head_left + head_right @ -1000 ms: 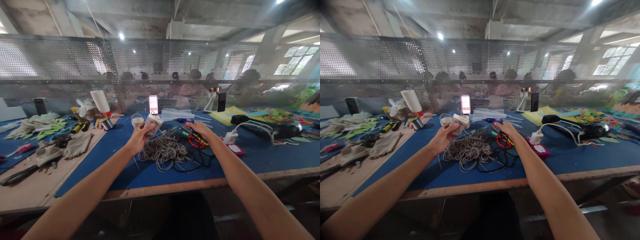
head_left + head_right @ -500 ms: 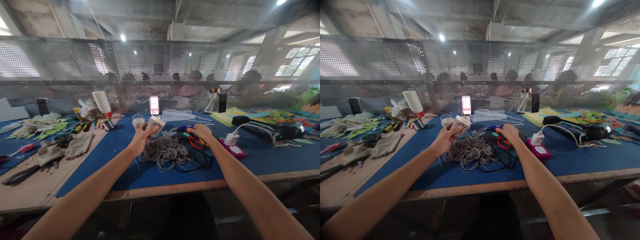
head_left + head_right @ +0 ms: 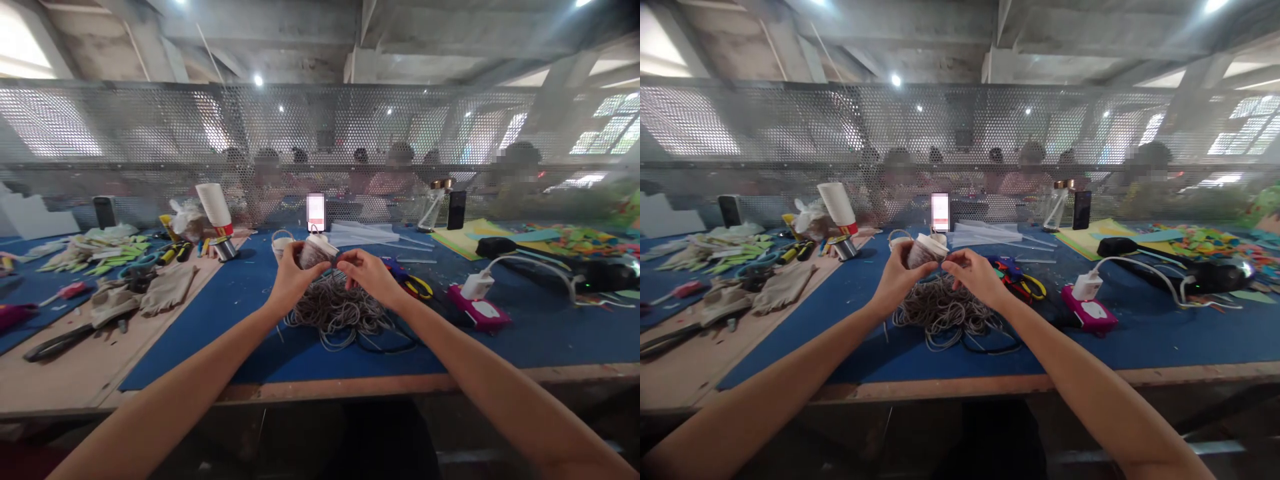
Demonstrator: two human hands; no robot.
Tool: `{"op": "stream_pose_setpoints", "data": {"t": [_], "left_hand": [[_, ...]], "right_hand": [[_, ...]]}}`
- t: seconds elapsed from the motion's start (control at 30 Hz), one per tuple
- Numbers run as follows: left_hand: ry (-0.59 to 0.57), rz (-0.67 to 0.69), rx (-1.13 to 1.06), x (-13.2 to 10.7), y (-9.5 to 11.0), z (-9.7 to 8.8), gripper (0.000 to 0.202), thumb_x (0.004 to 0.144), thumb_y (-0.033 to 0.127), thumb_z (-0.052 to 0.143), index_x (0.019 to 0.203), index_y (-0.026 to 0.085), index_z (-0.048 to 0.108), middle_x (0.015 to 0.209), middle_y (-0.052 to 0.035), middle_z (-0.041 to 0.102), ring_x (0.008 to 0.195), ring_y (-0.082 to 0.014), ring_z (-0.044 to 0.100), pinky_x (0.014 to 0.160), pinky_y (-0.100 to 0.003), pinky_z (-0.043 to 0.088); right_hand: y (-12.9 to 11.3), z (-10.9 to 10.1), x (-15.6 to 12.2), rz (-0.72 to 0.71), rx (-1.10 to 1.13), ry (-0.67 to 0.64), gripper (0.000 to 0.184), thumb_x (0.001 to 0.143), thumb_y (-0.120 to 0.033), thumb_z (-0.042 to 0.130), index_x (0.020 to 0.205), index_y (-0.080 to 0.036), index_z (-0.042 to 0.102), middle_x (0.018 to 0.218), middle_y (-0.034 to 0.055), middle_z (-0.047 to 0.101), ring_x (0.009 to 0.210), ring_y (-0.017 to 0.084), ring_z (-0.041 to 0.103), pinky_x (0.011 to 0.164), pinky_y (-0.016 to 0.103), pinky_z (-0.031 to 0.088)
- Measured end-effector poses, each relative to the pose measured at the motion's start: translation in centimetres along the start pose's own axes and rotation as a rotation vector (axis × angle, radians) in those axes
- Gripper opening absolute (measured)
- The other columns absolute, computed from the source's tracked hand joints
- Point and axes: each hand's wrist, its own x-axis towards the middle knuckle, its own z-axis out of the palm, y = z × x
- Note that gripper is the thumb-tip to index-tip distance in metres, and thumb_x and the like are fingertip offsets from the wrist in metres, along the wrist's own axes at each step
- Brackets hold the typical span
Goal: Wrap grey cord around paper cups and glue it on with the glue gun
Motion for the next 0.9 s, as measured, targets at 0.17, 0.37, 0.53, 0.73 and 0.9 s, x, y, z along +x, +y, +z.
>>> {"op": "stream_pose_setpoints", "data": {"t": [0.17, 0.37, 0.53, 0.73, 0.9], "left_hand": [[-0.006, 0.007, 0.08, -0.4, 0.1, 0.3, 0.07, 0.066, 0.04, 0.09, 0.121, 0.022, 0.052, 0.119, -0.0093, 0.062, 0.114, -0.0289, 0.062, 0.104, -0.046, 0.046], [-0.035, 0.026, 0.086, -0.7, 0.2, 0.4, 0.068, 0.069, 0.039, 0.088, 0.123, 0.022, 0.05, 0.123, -0.0101, 0.062, 0.12, -0.0297, 0.061, 0.107, -0.045, 0.046], [-0.067, -0.006, 0.023, -0.7, 0.2, 0.4, 0.067, 0.071, 0.043, 0.088, 0.122, 0.022, 0.051, 0.122, -0.0096, 0.064, 0.119, -0.0295, 0.062, 0.106, -0.044, 0.047], [-0.057, -0.054, -0.022, -0.6, 0.3, 0.3, 0.067, 0.068, 0.043, 0.09, 0.12, 0.022, 0.053, 0.119, -0.0099, 0.064, 0.117, -0.0305, 0.063, 0.105, -0.046, 0.047], [-0.046, -0.065, -0.043, -0.6, 0.4, 0.3, 0.067, 0.066, 0.04, 0.091, 0.119, 0.022, 0.054, 0.118, -0.01, 0.064, 0.116, -0.031, 0.063, 0.104, -0.047, 0.047]], "right_hand": [[-0.3, 1.4, -0.7, 0.06, 0.152, -0.026, 0.047, 0.081, -0.052, 0.082, 0.106, -0.02, 0.058, 0.093, 0.0015, 0.074, 0.051, 0.01, 0.065, 0.05, 0.024, 0.048], [-0.8, 1.4, -0.7, 0.073, 0.187, -0.019, 0.034, 0.081, -0.044, 0.081, 0.093, -0.019, 0.062, 0.071, -0.0033, 0.068, 0.049, 0.008, 0.059, 0.051, 0.023, 0.047], [-1.2, 1.0, -0.8, 0.021, 0.141, 0.068, 0.035, 0.082, -0.051, 0.079, 0.088, -0.019, 0.067, 0.067, -0.0042, 0.064, 0.05, 0.009, 0.055, 0.051, 0.024, 0.046], [-1.5, 0.9, -1.1, 0.009, 0.079, 0.111, 0.033, 0.085, -0.053, 0.076, 0.087, -0.02, 0.068, 0.064, -0.0034, 0.063, 0.051, 0.01, 0.052, 0.052, 0.025, 0.044], [-1.5, 0.7, -1.0, 0.005, 0.069, 0.127, 0.032, 0.085, -0.053, 0.075, 0.083, -0.021, 0.068, 0.061, -0.0036, 0.059, 0.053, 0.011, 0.05, 0.051, 0.025, 0.041]]}}
